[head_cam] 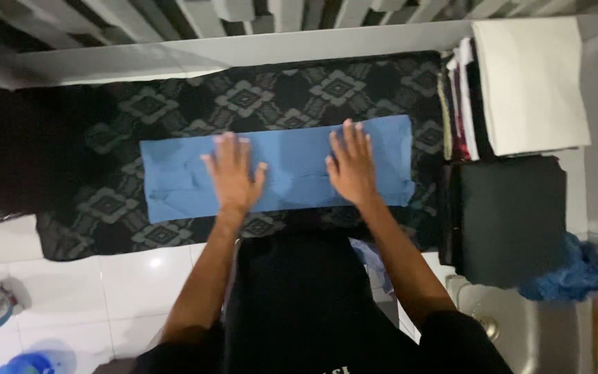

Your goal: Folding a blue t-shirt and placing it onto a stack of organized clothes.

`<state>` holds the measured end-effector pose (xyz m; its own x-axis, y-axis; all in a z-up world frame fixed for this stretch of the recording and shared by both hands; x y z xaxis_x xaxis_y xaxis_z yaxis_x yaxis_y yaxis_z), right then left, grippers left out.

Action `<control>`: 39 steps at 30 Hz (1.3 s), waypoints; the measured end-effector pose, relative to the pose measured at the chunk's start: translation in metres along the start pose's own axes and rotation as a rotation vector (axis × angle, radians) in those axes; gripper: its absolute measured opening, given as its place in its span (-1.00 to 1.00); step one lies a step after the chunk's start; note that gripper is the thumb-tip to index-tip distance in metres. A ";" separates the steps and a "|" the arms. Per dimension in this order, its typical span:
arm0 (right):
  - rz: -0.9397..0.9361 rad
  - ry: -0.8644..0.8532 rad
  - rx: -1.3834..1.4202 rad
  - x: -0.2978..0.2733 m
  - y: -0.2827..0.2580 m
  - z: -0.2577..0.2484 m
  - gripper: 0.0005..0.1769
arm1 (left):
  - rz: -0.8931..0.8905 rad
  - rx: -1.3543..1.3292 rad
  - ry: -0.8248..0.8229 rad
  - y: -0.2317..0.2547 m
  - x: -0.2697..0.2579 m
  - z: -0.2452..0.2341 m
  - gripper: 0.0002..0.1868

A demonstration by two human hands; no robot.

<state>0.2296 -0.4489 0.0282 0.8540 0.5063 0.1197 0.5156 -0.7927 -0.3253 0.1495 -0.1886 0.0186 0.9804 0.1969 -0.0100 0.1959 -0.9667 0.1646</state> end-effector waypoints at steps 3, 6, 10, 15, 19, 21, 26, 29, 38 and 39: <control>-0.041 0.093 -0.185 -0.013 -0.010 0.020 -0.29 | -0.043 -0.036 -0.068 -0.009 -0.013 0.013 -0.25; 0.065 0.166 -0.351 -0.024 0.019 0.007 -0.27 | -0.175 0.038 0.094 -0.071 -0.020 -0.015 -0.27; 0.160 0.185 -0.300 -0.031 0.054 -0.013 -0.29 | -0.232 0.075 0.119 -0.133 -0.026 -0.038 -0.25; 0.055 0.328 -0.168 -0.067 0.065 -0.047 -0.70 | -0.309 0.184 0.284 -0.148 -0.027 -0.024 -0.32; 0.150 0.316 -0.371 -0.108 0.076 -0.052 -0.66 | -0.158 0.096 0.345 -0.059 -0.015 -0.009 -0.34; 0.279 0.237 -0.304 -0.114 0.070 -0.068 -0.54 | 0.230 -0.260 0.218 0.019 -0.015 -0.013 -0.40; 0.466 -0.008 -0.089 -0.138 0.102 -0.050 -0.54 | 0.616 -0.368 -0.033 0.160 -0.028 0.042 -0.30; 0.382 0.032 -0.004 -0.151 0.105 -0.043 -0.69 | 0.665 -0.383 -0.216 0.204 -0.033 0.048 -0.15; 0.273 0.079 0.383 -0.173 0.084 -0.037 -0.56 | 0.711 -0.324 -0.301 0.234 -0.029 0.073 -0.39; 0.323 0.036 0.412 -0.178 0.087 -0.033 -0.47 | 0.684 -0.330 -0.258 0.230 -0.031 0.078 -0.61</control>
<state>0.1248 -0.6195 0.0096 0.9705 0.2405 -0.0179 0.1615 -0.7033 -0.6923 0.1664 -0.4301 -0.0196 0.8630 -0.5046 -0.0230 -0.4274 -0.7537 0.4993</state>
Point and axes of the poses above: each hand's wrist, its own x-axis towards the middle knuckle, its own z-axis out of the palm, y = z × x, the point moved 6 cm from there along x, towards the middle knuckle, and after that the axes turned 4 degrees about -y, right-handed, at the moved point
